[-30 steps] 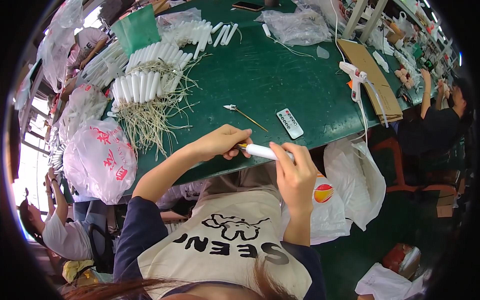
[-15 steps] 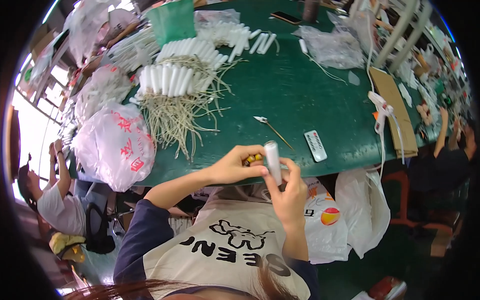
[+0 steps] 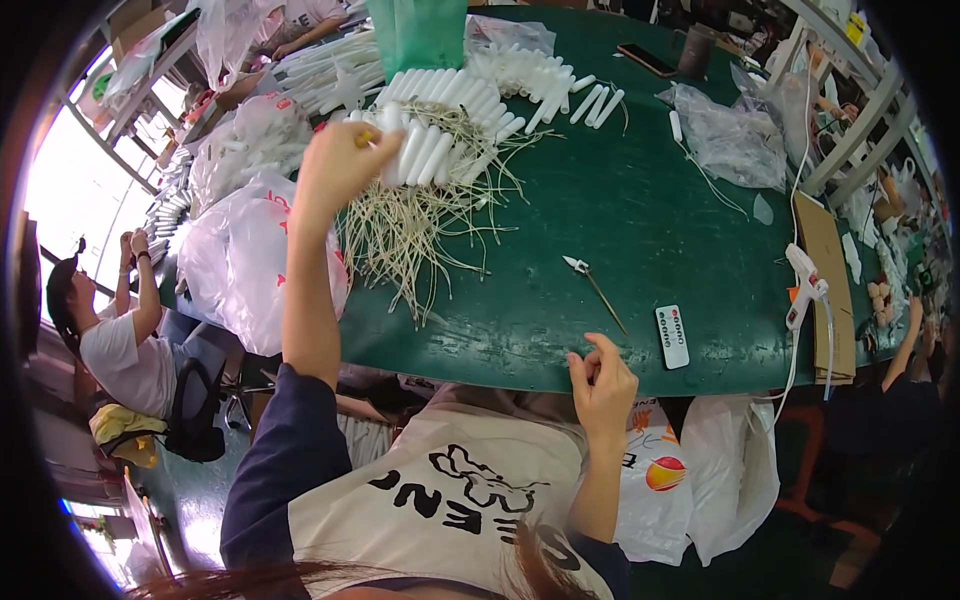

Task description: Assembling plastic tube components by connecting rods and bases at a factory workstation.

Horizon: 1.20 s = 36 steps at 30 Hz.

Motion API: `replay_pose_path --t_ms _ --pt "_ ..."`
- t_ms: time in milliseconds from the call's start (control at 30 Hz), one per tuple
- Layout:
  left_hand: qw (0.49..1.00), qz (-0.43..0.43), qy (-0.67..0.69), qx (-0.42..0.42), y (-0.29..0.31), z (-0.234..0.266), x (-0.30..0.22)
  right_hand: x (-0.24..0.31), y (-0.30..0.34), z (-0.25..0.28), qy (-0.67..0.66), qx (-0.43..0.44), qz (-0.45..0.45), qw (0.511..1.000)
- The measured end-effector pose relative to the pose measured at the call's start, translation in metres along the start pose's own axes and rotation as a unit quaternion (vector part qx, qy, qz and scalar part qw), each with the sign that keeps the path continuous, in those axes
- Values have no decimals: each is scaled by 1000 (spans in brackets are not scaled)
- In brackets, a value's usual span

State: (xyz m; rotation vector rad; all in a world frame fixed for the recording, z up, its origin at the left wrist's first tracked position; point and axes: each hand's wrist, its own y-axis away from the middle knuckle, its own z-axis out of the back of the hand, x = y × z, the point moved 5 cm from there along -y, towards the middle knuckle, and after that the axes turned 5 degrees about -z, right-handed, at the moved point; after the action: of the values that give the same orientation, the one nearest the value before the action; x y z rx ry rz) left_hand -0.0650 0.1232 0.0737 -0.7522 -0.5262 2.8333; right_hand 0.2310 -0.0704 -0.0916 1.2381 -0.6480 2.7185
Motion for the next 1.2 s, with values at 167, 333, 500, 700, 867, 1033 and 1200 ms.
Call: replay_pose_path --t_ms 167,333,500,700,867,1033,1200 --pt "981 95 -166 29 -69 -22 80 -3 -8 -8 -5 -20 24 999" --pt "977 76 -198 29 -90 -29 102 -3 -11 -4 -31 -24 34 999" --pt "976 65 -208 -8 -100 -15 62 -6 -12 -5 -26 -34 33 999" --pt "979 -155 -132 -3 -110 -41 -58 -7 -11 -2 -15 -39 38 998" --pt "965 -212 -126 92 -136 -139 -114 -2 -12 -1 -21 -33 51 998" --pt "964 -197 -123 128 -168 -253 -117 -4 -12 3 -6 -67 93 993" --pt "978 -166 -121 23 -202 -308 -105 -10 0 4 32 -118 192 974"
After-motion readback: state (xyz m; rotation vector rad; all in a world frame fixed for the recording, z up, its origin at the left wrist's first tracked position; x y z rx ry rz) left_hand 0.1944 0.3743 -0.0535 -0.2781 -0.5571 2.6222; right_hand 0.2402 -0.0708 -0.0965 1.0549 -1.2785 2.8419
